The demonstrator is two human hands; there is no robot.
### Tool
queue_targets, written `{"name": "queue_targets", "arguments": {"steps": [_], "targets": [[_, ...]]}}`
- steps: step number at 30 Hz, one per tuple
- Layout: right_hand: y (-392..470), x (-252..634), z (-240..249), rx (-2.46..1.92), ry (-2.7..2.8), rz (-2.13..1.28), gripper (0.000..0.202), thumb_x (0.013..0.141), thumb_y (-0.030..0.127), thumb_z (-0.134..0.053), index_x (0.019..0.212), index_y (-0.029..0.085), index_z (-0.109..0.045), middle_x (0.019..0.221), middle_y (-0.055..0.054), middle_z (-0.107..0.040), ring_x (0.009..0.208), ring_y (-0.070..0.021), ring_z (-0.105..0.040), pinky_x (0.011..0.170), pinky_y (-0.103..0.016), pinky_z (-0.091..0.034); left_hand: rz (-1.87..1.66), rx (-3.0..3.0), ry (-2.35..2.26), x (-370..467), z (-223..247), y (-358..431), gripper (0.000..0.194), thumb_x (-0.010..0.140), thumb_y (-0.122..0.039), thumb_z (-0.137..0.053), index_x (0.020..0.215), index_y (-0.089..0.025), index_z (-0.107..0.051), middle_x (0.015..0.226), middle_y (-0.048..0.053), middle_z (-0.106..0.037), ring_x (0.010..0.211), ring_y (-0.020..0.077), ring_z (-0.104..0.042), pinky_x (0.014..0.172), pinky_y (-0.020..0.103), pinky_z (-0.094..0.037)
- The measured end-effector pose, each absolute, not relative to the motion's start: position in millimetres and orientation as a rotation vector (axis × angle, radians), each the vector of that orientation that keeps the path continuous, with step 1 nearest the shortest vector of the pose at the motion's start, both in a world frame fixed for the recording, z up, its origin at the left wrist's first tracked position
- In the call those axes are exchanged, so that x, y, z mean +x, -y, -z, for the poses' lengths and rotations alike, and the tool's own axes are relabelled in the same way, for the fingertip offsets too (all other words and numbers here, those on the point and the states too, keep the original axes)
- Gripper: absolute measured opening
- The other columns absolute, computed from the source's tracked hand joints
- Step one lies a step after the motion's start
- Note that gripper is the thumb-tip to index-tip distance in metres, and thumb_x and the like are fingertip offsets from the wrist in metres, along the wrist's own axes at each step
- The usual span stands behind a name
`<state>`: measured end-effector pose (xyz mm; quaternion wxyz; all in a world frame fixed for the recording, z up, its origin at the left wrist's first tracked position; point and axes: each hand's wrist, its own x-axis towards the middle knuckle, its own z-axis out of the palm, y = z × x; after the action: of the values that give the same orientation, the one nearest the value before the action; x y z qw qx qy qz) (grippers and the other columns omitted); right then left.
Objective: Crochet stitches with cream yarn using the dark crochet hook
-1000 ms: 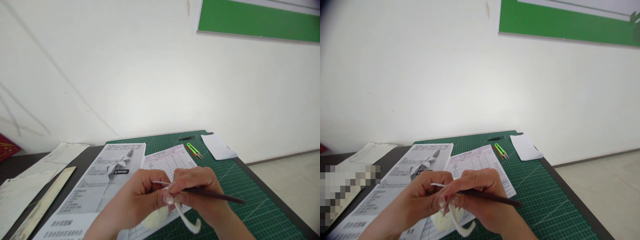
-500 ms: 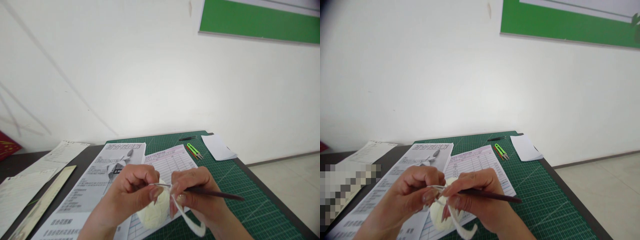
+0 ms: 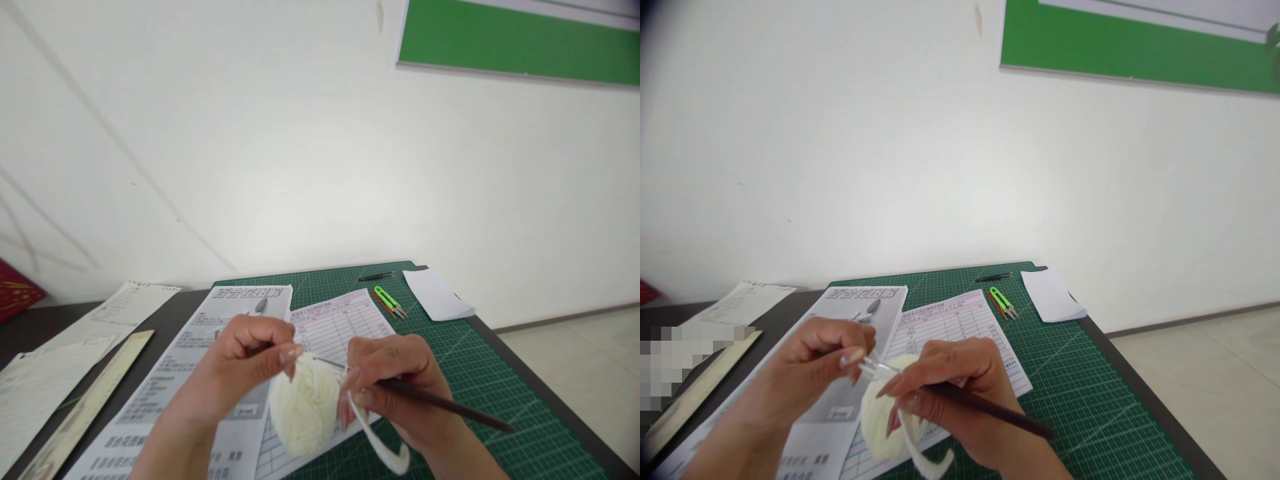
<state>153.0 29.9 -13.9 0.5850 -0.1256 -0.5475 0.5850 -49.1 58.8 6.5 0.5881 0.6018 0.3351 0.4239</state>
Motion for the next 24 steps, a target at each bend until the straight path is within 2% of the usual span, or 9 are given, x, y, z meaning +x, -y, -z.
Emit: {"name": "queue_targets", "arguments": {"steps": [3, 5, 7, 8, 9, 11, 16, 20, 24], "targets": [[-29.3, 153.8, 13.4, -0.283, 1.24, -1.415, 0.01, 0.076, 0.019, -0.074, 0.083, 0.024, -0.079, 0.067, -0.005, -0.074, 0.056, -0.0149, -0.066, 0.05, -0.026, -0.05, -1.169, 1.275, -0.949, -64.8, -1.8, -73.5, 0.038, 0.074, -0.041, -0.071, 0.049, -0.015, -0.057, 0.047, -0.005, -0.041, 0.044, 0.0066, -0.031, 0.043, 0.022, -0.025], [-29.5, 153.9, 12.9, -0.297, 1.197, -1.479, 0.007, 0.074, 0.021, -0.076, 0.08, 0.023, -0.079, 0.066, -0.006, -0.074, 0.054, -0.0145, -0.066, 0.05, -0.026, -0.05, -1.279, 1.165, -1.079, -75.0, 4.8, -84.6, 0.034, 0.076, -0.039, -0.069, 0.055, -0.016, -0.056, 0.052, -0.006, -0.044, 0.046, 0.0068, -0.037, 0.044, 0.02, -0.031], [-30.5, 153.7, 12.9, -0.292, 1.147, -1.528, 0.005, 0.073, 0.021, -0.077, 0.078, 0.021, -0.079, 0.063, -0.005, -0.074, 0.052, -0.0132, -0.065, 0.049, -0.024, -0.05, -1.347, 1.056, -1.24, -84.3, 12.8, -95.2, 0.019, 0.084, -0.033, -0.062, 0.078, -0.015, -0.063, 0.072, -0.002, -0.058, 0.058, 0.0103, -0.053, 0.052, 0.024, -0.044], [-31.4, 153.6, 13.3, -0.275, 1.122, -1.543, 0.006, 0.072, 0.021, -0.077, 0.078, 0.021, -0.079, 0.061, -0.004, -0.073, 0.05, -0.0123, -0.065, 0.048, -0.023, -0.05, -1.349, 1.006, -1.31, -88.3, 16.3, -99.8, 0.02, 0.087, -0.031, -0.058, 0.099, -0.015, -0.061, 0.094, 0.004, -0.064, 0.073, 0.0155, -0.061, 0.062, 0.032, -0.052], [-32.3, 153.5, 14.0, -0.256, 1.099, -1.555, 0.007, 0.072, 0.021, -0.077, 0.079, 0.02, -0.079, 0.059, -0.004, -0.072, 0.049, -0.0116, -0.065, 0.047, -0.021, -0.049, -1.343, 0.964, -1.352, -91.3, 19.1, -103.6, 0.027, 0.088, -0.03, -0.057, 0.111, -0.016, -0.059, 0.109, 0.008, -0.062, 0.086, 0.0201, -0.063, 0.071, 0.039, -0.054], [-34.0, 153.4, 16.2, -0.241, 1.055, -1.586, 0.008, 0.072, 0.021, -0.077, 0.079, 0.019, -0.078, 0.056, -0.003, -0.071, 0.046, -0.0108, -0.064, 0.045, -0.019, -0.049, -1.345, 0.888, -1.373, -92.7, 20.9, -108.0, 0.033, 0.088, -0.029, -0.057, 0.12, -0.017, -0.055, 0.12, 0.01, -0.059, 0.097, 0.024, -0.062, 0.078, 0.045, -0.053], [-36.5, 153.2, 22.3, -0.267, 1.047, -1.688, 0.007, 0.071, 0.021, -0.078, 0.078, 0.018, -0.078, 0.053, -0.003, -0.07, 0.039, -0.0078, -0.059, 0.037, -0.015, -0.042, -1.384, 0.766, -1.019, -53.8, 2.5, -88.8, 0.015, 0.08, -0.03, -0.065, 0.087, -0.017, -0.068, 0.088, 0.002, -0.064, 0.076, 0.0146, -0.058, 0.066, 0.025, -0.05], [-36.7, 152.1, 22.5, -0.283, 1.057, -1.711, 0.009, 0.071, 0.024, -0.078, 0.078, 0.019, -0.078, 0.052, -0.002, -0.069, 0.034, -0.0057, -0.053, 0.034, -0.015, -0.039, -1.112, 0.646, -0.609, -3.8, -13.6, -55.0, 0.043, 0.081, -0.047, -0.053, 0.094, -0.01, -0.07, 0.086, 0.011, -0.063, 0.076, 0.0215, -0.058, 0.06, 0.032, -0.052], [-36.0, 151.6, 20.6, -0.308, 1.038, -1.703, 0.011, 0.067, 0.026, -0.08, 0.074, 0.019, -0.079, 0.051, -0.003, -0.068, 0.035, -0.0073, -0.053, 0.033, -0.016, -0.038, -1.03, 0.474, -0.386, 11.9, -10.9, -41.5, 0.044, 0.084, -0.05, -0.047, 0.093, -0.013, -0.068, 0.085, 0.009, -0.061, 0.062, 0.0146, -0.056, 0.039, 0.02, -0.045]]}}
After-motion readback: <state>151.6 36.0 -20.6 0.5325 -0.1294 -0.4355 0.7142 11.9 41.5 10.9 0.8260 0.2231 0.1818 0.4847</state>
